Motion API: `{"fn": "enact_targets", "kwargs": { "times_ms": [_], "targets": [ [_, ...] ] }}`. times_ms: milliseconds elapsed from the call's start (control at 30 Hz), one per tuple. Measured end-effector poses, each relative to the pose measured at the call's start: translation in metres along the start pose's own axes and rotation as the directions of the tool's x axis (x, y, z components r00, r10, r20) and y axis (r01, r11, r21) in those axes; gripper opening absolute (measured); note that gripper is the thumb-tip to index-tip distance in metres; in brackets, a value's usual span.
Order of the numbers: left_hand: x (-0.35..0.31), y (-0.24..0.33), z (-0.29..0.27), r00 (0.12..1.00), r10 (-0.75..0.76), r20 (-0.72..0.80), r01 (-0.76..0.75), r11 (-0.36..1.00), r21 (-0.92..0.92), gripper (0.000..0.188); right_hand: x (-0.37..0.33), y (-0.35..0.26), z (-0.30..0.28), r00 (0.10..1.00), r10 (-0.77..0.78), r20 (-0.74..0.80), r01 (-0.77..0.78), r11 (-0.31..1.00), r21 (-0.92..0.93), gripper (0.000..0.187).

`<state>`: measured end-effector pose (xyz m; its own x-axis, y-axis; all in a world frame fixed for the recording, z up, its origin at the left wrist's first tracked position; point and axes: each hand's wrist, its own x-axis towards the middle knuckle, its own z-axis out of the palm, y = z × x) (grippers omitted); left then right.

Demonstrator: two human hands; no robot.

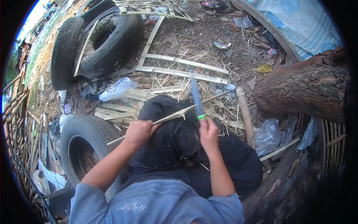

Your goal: The person carves a bamboo strip with a knife, fits it into a bamboo frame by hand, and hammers the joints with a piece of wood.

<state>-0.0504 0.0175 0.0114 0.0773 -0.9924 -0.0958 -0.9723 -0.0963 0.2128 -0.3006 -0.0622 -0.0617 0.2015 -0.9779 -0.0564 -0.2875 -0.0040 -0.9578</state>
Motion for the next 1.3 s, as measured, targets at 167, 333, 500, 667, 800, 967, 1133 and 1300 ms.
{"fn": "enact_targets", "kwargs": {
  "times_ms": [167, 333, 500, 667, 800, 967, 1133, 1300],
  "targets": [
    [-0.002, 0.005, 0.002, 0.999, -0.031, -0.013, 0.032, 0.998, 0.054, 0.049, -0.009, -0.011, 0.007, 0.996, -0.055, 0.072, 0.062, 0.994, -0.089, 0.025],
    [-0.001, 0.005, 0.003, 1.000, -0.010, -0.016, 0.011, 0.997, 0.078, 0.048, -0.001, 0.002, -0.002, 0.977, 0.196, 0.087, -0.211, 0.946, 0.244, 0.027],
    [-0.001, 0.003, 0.001, 0.998, -0.061, 0.004, 0.061, 0.996, 0.069, 0.049, -0.012, 0.006, 0.023, 0.992, -0.123, -0.028, 0.122, 0.992, -0.041, 0.027],
    [0.002, 0.000, -0.001, 0.998, -0.050, 0.046, 0.050, 0.999, -0.006, 0.050, 0.002, 0.001, 0.005, 0.932, 0.347, 0.108, -0.349, 0.770, 0.534, 0.032],
    [0.001, -0.001, 0.000, 0.998, -0.040, 0.047, 0.042, 0.998, -0.038, 0.050, -0.006, 0.010, 0.017, 0.983, -0.033, 0.180, 0.029, 0.999, 0.025, 0.028],
    [0.002, 0.000, -0.001, 0.998, -0.030, 0.048, 0.032, 0.999, -0.043, 0.051, -0.001, 0.020, 0.010, 0.940, 0.076, 0.333, -0.172, 0.948, 0.269, 0.039],
    [0.002, -0.001, 0.000, 0.999, -0.038, 0.027, 0.039, 0.999, -0.035, 0.051, 0.004, 0.017, 0.002, 0.850, 0.206, 0.484, -0.459, 0.741, 0.490, 0.038],
    [-0.002, -0.003, 0.004, 1.000, -0.021, -0.015, 0.021, 1.000, 0.014, 0.051, -0.001, 0.020, 0.013, 0.956, -0.086, 0.282, 0.072, 0.996, 0.060, 0.033]
  ]
}}
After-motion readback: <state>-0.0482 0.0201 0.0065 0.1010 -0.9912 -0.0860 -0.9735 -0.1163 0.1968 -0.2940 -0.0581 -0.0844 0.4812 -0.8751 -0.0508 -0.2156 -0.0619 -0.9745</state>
